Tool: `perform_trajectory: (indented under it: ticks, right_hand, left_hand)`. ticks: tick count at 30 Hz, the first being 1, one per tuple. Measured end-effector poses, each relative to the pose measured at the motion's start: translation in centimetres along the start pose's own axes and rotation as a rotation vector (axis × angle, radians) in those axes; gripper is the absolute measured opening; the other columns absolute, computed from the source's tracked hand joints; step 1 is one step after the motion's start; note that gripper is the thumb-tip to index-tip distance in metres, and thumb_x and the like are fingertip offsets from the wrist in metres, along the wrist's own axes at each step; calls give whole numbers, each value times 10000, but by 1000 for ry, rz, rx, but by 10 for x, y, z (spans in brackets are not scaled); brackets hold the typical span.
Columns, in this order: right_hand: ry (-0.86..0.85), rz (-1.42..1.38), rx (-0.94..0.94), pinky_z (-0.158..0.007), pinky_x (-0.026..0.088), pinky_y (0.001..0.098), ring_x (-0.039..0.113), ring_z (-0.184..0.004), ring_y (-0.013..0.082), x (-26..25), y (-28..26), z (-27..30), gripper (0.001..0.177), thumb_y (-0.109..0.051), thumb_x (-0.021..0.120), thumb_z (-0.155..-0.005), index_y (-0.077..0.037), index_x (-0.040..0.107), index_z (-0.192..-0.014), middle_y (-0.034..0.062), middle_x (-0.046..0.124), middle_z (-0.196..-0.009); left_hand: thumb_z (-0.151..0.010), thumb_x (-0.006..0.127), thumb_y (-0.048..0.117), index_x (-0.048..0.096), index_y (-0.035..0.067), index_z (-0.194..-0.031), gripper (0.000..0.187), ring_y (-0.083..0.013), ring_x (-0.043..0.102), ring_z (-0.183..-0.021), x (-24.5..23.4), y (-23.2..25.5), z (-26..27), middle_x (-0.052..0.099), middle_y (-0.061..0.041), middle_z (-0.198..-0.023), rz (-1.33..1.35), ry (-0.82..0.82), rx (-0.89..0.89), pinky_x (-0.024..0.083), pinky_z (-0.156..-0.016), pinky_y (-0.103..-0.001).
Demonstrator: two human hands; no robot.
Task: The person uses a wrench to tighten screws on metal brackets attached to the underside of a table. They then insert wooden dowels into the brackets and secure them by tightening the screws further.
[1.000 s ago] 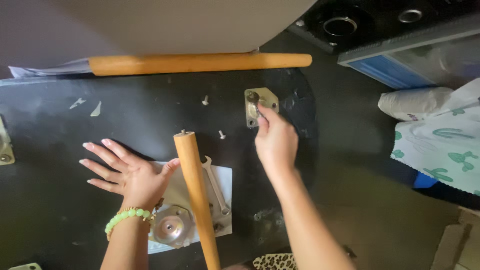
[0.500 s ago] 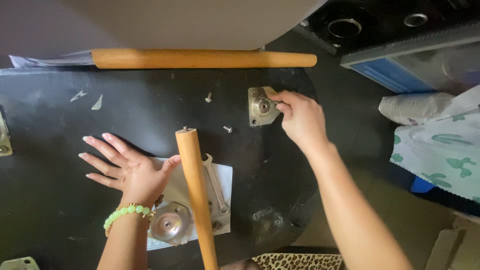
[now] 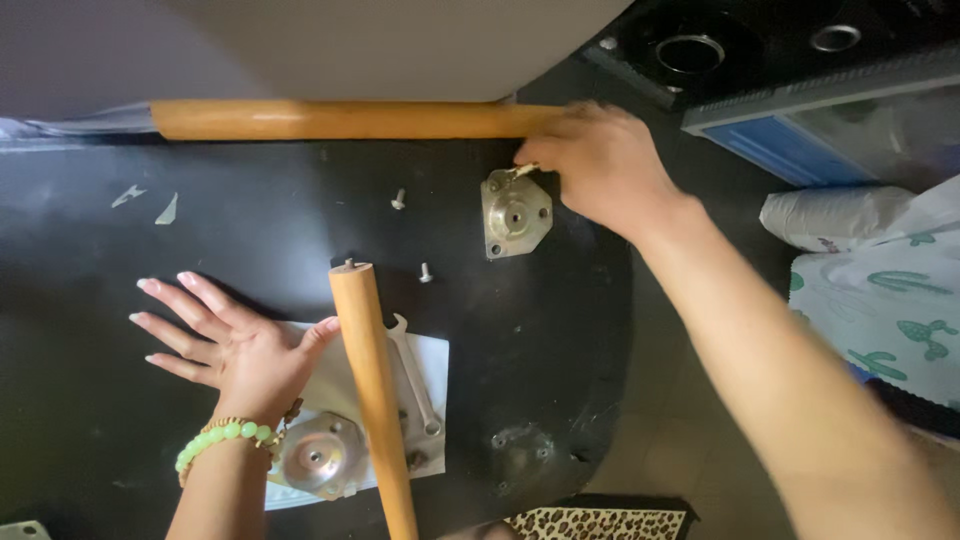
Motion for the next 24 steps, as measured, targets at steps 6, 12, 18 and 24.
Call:
perform_trajectory:
  ticks: [6, 12, 18, 24]
  right_hand:
    - [-262, 226, -241, -912, 521, 436, 687, -1017, 256, 8, -26, -44, 107, -161, 719, -836, -175, 779, -922, 7, 745, -964]
    - [-229, 433, -392, -906, 497, 444, 683, -1003, 232, 1, -73, -52, 109, -216, 714, -739, -178, 788, -809, 59, 748, -931]
    - [-354, 378, -421, -957, 495, 430, 655, -944, 259, 21, -101, -46, 124, -141, 683, -867, -110, 769, -784, 76, 730, -812]
    - [-4, -132, 307, -757, 572, 409, 726, -898, 273, -48, -40, 14, 195, -132, 643, -943, -131, 751, -1106, 89, 745, -1037]
  left_hand:
    - [-643, 813, 674, -187, -89, -1584, 1572, -533, -363, -1447, 1, -1, -4, -333, -324, -1617, -22, -11, -3, -178, -1133, -745]
    - [-638, 813, 672, -185, -88, -1580, 1568, -523, -361, -1456, 2, -2, -2, -338, -316, -1614, -14, -23, -10, -173, -1133, -754]
    - [-648, 825, 663, -180, -94, -1586, 1570, -543, -349, -1449, 1, -3, -1, -319, -332, -1620, -37, -6, 2, -164, -1135, -759]
    - [-611, 830, 674, -151, -57, -1599, 1572, -529, -330, -1465, -5, -2, 0, -310, -300, -1627, 3, -17, -26, -149, -1154, -736]
Point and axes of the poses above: each hand's wrist, its own z-axis away from the middle knuckle, its own x-axis out of the palm, y = z × x, the point moved 9 cm from there along -z, towards the middle knuckle
